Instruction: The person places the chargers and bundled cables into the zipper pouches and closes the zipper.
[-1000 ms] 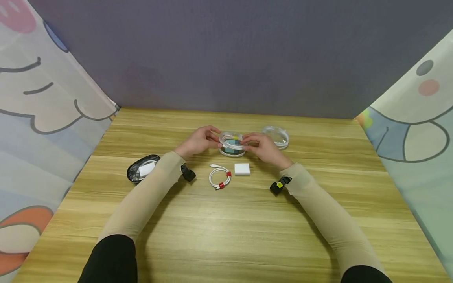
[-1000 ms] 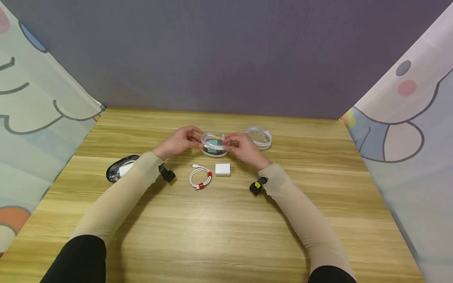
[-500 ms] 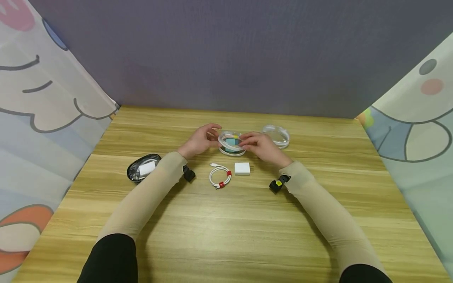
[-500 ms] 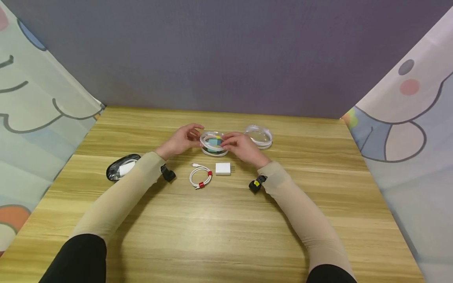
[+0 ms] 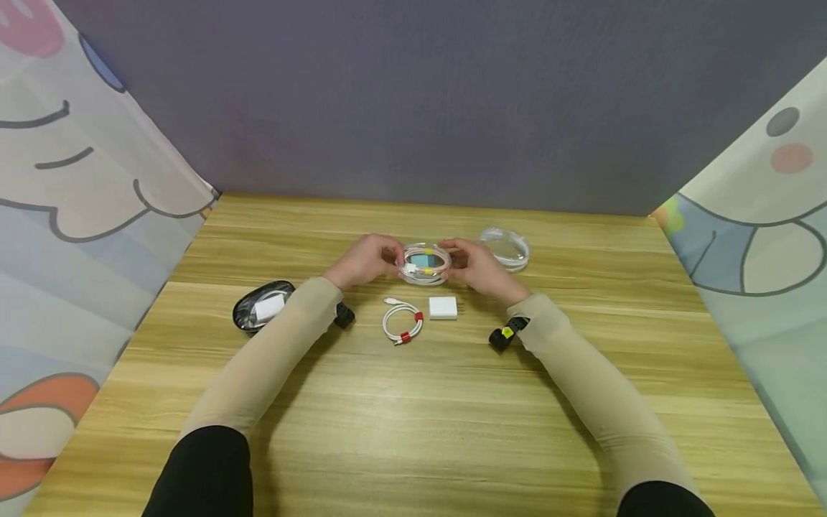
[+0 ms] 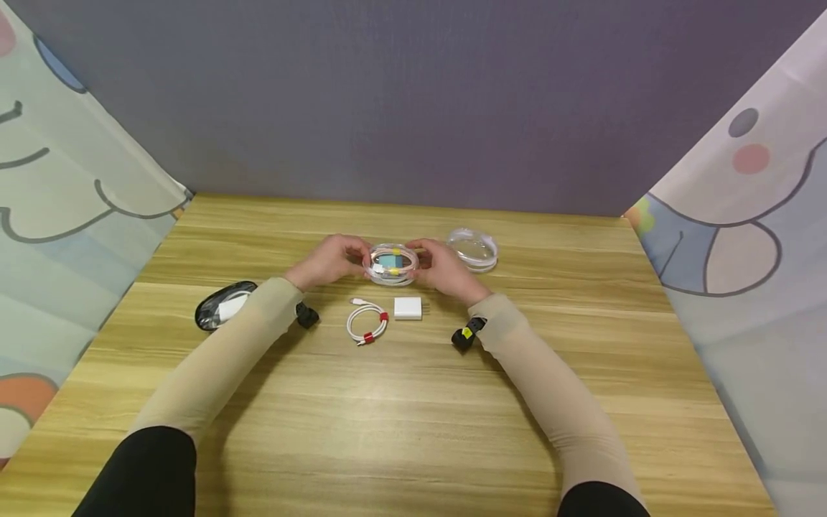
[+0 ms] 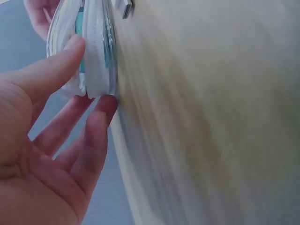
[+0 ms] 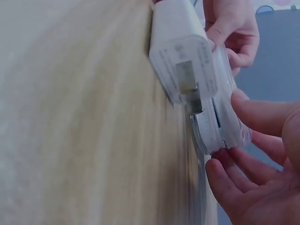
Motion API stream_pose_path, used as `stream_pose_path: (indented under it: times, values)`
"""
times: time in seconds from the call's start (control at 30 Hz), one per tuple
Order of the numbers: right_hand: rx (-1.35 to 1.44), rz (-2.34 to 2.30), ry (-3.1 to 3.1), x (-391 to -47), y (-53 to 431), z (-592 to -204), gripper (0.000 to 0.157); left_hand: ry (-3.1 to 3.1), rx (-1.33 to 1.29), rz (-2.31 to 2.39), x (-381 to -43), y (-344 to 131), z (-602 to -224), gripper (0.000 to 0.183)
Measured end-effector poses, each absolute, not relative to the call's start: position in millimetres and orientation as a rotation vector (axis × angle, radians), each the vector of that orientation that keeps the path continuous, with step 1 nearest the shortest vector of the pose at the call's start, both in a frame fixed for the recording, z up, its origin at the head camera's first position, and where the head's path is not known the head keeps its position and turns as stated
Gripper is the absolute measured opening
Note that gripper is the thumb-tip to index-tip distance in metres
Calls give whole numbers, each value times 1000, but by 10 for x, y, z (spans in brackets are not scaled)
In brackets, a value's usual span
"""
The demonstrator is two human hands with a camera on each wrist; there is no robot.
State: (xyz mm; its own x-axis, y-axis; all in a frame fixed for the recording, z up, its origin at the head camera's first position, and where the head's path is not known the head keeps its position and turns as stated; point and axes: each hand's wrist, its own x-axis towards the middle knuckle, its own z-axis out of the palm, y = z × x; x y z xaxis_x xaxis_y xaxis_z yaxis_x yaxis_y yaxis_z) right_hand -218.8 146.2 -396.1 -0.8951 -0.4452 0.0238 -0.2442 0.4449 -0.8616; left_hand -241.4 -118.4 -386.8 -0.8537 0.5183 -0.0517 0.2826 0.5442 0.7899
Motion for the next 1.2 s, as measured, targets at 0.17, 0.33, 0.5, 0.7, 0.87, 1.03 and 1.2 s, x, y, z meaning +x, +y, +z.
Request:
stream_pose_path:
  times: [0.17,0.33,0.5,0.7,0.87,1.03,1.2]
  values:
    - [-616,-1426,2399,-2240,1486,-3989,57,2447,719,1171,-2431,-1206,-3835,18]
    - [-628,-1443,2377,-2269,1492,-4017,58,2440,700,1148,-2416,-1221,-3800,18]
    - [-619,-1464,2358,-2284,1484,-4030,56,2492,695,1066,-2417,-1193,-3796,19]
    - [-635,-1429,2392,-2264,1485,-4021,54,2482,756,1006,-2425,-1150,-3760,30]
    - [-634,-1399,2438,-2209,1518,-4005,52,2534,824,888,-2416,-1101,-3742,33]
    - [-630,-1374,2536,-2159,1582,-3986,46,2595,923,735,-2409,-1078,-3724,33]
    - [-637,-1393,2578,-2117,1686,-3967,43,2560,1033,673,-2394,-1000,-3687,35]
